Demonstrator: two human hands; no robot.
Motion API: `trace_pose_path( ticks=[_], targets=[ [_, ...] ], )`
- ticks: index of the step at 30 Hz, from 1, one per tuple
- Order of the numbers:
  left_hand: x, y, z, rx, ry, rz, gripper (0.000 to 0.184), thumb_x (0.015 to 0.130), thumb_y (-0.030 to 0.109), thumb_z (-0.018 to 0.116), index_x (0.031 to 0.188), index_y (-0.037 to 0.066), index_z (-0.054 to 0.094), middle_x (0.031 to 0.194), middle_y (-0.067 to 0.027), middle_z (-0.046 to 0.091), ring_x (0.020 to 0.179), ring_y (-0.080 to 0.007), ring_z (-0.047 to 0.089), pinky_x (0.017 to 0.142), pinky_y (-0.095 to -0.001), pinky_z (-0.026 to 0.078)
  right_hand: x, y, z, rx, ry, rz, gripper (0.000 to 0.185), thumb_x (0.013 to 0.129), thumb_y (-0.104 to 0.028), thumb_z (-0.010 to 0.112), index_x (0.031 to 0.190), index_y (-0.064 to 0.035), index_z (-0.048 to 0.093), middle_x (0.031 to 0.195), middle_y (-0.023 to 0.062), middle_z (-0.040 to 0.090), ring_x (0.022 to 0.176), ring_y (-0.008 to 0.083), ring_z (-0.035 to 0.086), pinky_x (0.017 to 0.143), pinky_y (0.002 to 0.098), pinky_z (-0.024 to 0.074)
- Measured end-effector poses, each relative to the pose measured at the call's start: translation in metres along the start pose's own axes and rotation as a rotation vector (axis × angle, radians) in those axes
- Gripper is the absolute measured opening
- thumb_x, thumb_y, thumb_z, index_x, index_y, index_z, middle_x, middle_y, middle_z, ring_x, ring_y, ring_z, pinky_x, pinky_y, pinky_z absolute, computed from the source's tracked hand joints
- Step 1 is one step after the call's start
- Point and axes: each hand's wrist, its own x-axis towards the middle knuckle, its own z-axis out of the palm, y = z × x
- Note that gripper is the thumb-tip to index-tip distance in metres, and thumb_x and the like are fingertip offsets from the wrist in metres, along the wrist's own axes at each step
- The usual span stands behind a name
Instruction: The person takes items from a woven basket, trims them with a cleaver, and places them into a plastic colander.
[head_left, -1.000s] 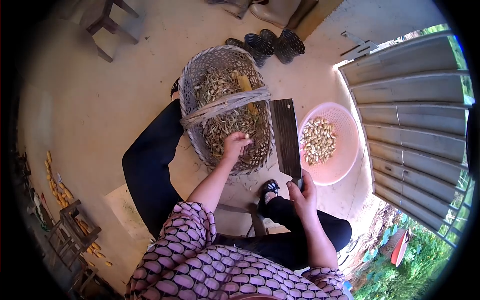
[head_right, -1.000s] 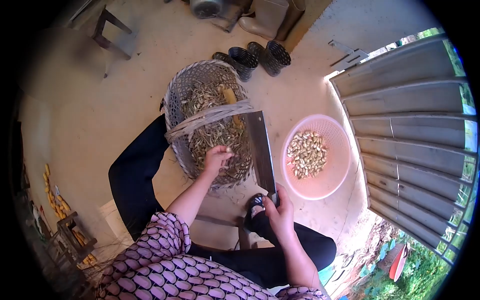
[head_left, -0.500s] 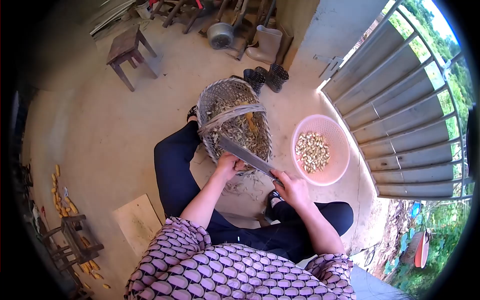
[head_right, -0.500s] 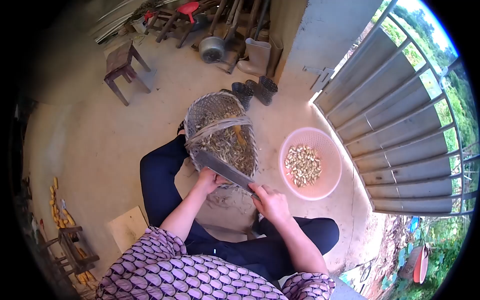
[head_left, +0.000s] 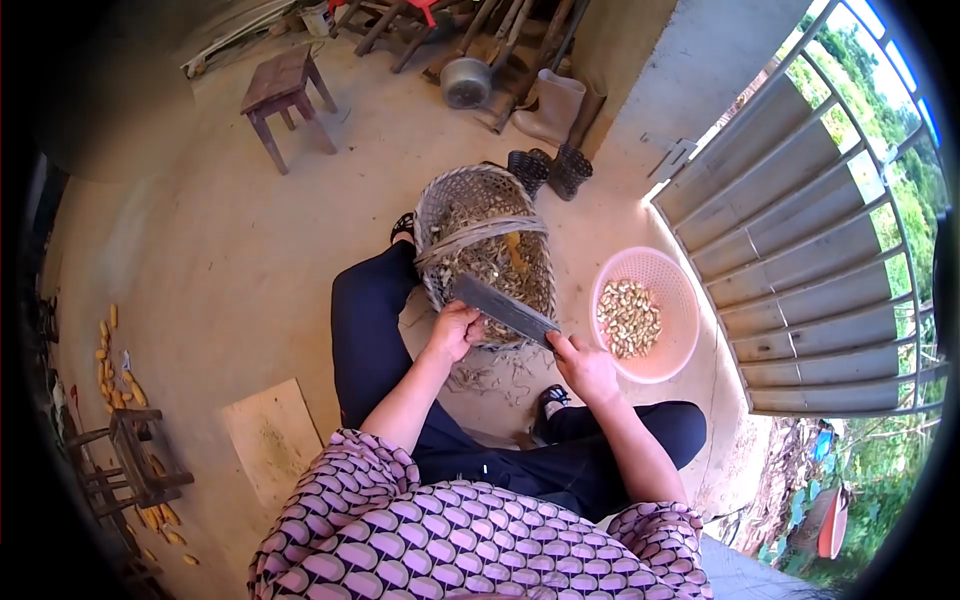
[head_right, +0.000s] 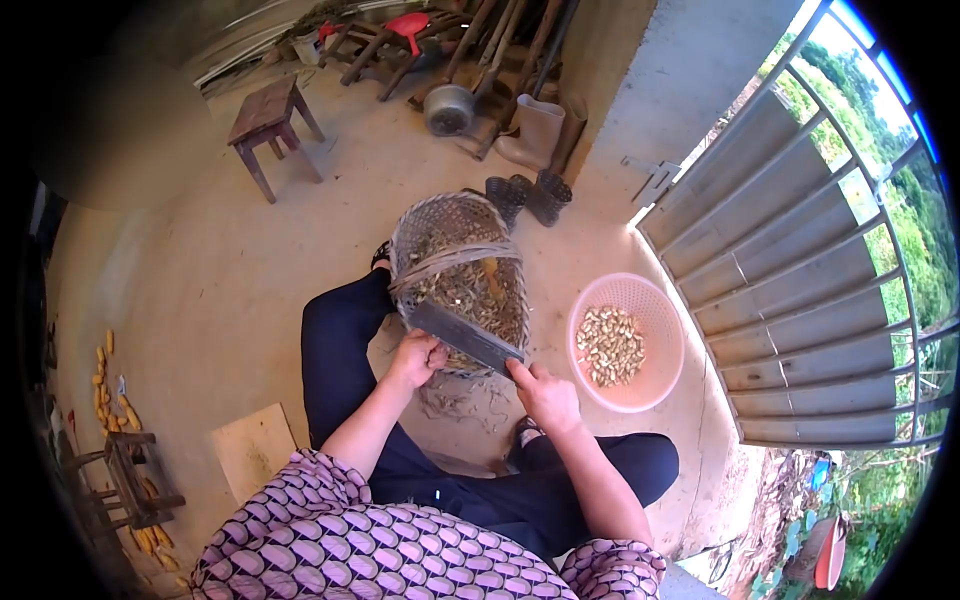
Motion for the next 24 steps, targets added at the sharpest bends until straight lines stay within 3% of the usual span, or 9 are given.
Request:
trace_pose_path(
  ticks=[2, 4, 6, 8, 9, 12, 16, 21, 24],
  targets=[
    [-0.013, 0.013, 0.020, -0.067, -0.023, -0.001, 0.004, 0.084, 0.011, 0.055, 0.084, 0.007, 0.056, 0.065, -0.0044, 0.054, 0.045, -0.0093, 0.037, 0.038, -0.0208, 0.026, 0.001, 0.019, 0.009, 0.146, -0.067, 0.252, 0.036, 0.076, -0.019, 0.058, 0.111, -0.0165, 0.052, 0.072, 0.0150, 0.061, 0.065, 0.0323, 0.060, 0.058, 0.0421, 0.0482],
    [-0.015, 0.020, 0.022, -0.040, 0.018, 0.040, 0.004, 0.084, 0.011, 0.056, 0.086, 0.008, 0.057, 0.068, -0.0038, 0.055, 0.046, -0.0084, 0.038, 0.039, -0.0198, 0.026, -0.006, 0.038, 0.016, 0.235, -0.039, 0.350, 0.037, 0.074, -0.019, 0.061, 0.110, -0.0128, 0.053, 0.071, 0.0173, 0.061, 0.067, 0.0339, 0.060, 0.061, 0.0441, 0.0475],
    [-0.011, 0.018, 0.018, -0.053, 0.046, 0.046, 0.004, 0.084, 0.009, 0.056, 0.088, 0.007, 0.057, 0.074, -0.0026, 0.058, 0.047, -0.0069, 0.038, 0.039, -0.0186, 0.026, -0.007, 0.038, 0.018, 0.306, 0.049, 0.321, 0.036, 0.073, -0.016, 0.062, 0.108, -0.0094, 0.055, 0.067, 0.0143, 0.060, 0.060, 0.0296, 0.060, 0.056, 0.0395, 0.0468],
    [-0.005, 0.011, 0.014, 0.010, 0.080, 0.047, 0.006, 0.084, 0.008, 0.056, 0.090, 0.006, 0.057, 0.080, -0.0015, 0.059, 0.048, -0.0055, 0.038, 0.039, -0.0180, 0.026, -0.002, 0.018, 0.010, 0.738, -0.040, 0.627, 0.034, 0.074, -0.014, 0.063, 0.107, -0.0070, 0.056, 0.062, 0.0094, 0.057, 0.054, 0.0219, 0.057, 0.052, 0.0329, 0.0446],
    [-0.003, 0.008, 0.016, 0.028, 0.105, 0.030, 0.009, 0.085, 0.009, 0.056, 0.093, 0.006, 0.057, 0.079, -0.0003, 0.058, 0.048, -0.0053, 0.037, 0.039, -0.0177, 0.025, -0.001, 0.017, 0.017, 0.820, -0.050, 0.606, 0.034, 0.076, -0.014, 0.062, 0.109, -0.0065, 0.055, 0.062, 0.0058, 0.054, 0.052, 0.0152, 0.052, 0.050, 0.0282, 0.0417],
    [0.003, 0.000, 0.019, -0.024, 0.070, -0.046, 0.009, 0.085, 0.010, 0.056, 0.093, 0.006, 0.057, 0.074, 0.0004, 0.055, 0.047, -0.0052, 0.037, 0.038, -0.0180, 0.025, 0.003, 0.015, 0.018, 0.880, -0.038, 0.571, 0.038, 0.075, -0.014, 0.063, 0.111, -0.0063, 0.054, 0.064, 0.0071, 0.055, 0.053, 0.0132, 0.050, 0.052, 0.0285, 0.0419],
    [0.007, 0.003, 0.023, -0.028, 0.057, -0.082, 0.010, 0.084, 0.011, 0.053, 0.092, 0.006, 0.054, 0.065, -0.0030, 0.050, 0.047, -0.0093, 0.039, 0.038, -0.0204, 0.026, 0.004, 0.016, 0.017, 0.868, -0.110, 0.603, 0.038, 0.075, -0.015, 0.063, 0.112, -0.0064, 0.054, 0.066, 0.0075, 0.055, 0.059, 0.0149, 0.053, 0.057, 0.0296, 0.0437],
    [0.006, 0.000, 0.029, -0.130, -0.045, -0.058, 0.014, 0.082, 0.007, 0.052, 0.095, 0.005, 0.056, 0.067, -0.0051, 0.053, 0.047, -0.0097, 0.040, 0.038, -0.0197, 0.026, -0.004, 0.020, 0.026, 0.882, -0.078, 0.557, 0.039, 0.076, -0.018, 0.063, 0.112, -0.0066, 0.054, 0.070, 0.0098, 0.056, 0.067, 0.0184, 0.055, 0.066, 0.0318, 0.0450],
    [0.011, -0.002, 0.024, -0.151, -0.027, -0.085, 0.017, 0.082, 0.007, 0.052, 0.098, 0.005, 0.056, 0.071, -0.0087, 0.057, 0.048, -0.0102, 0.041, 0.038, -0.0194, 0.028, -0.005, 0.013, 0.018, 0.852, -0.087, 0.529, 0.038, 0.076, -0.018, 0.063, 0.111, -0.0067, 0.054, 0.072, 0.0115, 0.057, 0.067, 0.0200, 0.057, 0.064, 0.0320, 0.0454]
  ],
)
